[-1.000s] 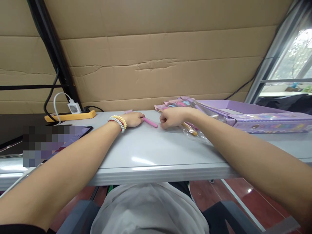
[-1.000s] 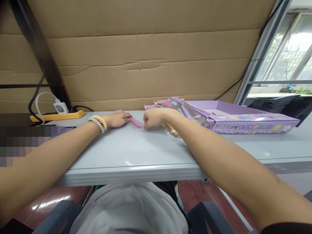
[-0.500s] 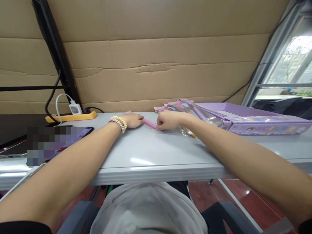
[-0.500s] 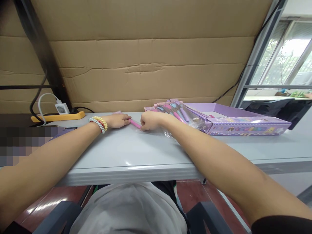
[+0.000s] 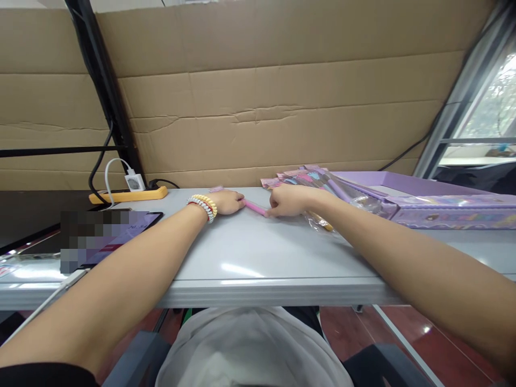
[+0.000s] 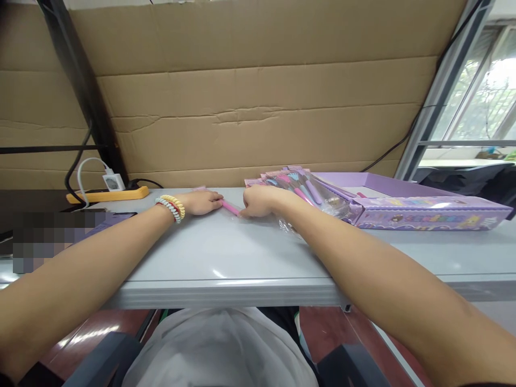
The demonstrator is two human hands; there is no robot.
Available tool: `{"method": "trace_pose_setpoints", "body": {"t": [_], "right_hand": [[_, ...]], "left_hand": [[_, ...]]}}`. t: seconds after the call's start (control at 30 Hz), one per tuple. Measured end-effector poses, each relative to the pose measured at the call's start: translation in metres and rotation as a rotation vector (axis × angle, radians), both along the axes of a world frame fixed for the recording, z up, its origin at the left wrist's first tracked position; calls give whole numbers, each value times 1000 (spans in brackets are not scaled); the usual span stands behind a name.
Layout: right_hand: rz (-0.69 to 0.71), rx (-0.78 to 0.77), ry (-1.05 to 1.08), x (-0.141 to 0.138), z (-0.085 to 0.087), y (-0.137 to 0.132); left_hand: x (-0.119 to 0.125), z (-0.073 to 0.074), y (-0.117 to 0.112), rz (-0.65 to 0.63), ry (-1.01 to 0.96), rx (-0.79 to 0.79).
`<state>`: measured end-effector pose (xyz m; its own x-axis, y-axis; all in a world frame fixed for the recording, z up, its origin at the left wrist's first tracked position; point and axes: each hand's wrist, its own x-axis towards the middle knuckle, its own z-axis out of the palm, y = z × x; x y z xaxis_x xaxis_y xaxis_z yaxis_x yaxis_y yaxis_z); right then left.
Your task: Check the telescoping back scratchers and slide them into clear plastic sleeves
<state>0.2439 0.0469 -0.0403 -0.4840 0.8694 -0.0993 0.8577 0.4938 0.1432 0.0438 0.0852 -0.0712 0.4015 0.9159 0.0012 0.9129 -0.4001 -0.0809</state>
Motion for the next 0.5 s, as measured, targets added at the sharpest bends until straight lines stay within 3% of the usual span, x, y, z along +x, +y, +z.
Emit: {"method": "trace_pose_setpoints", "body": {"t": [0.5], "right_hand": [[62, 9, 93, -3, -1, 0]], "left_hand": [[1, 1, 0, 7, -7, -6]]}}
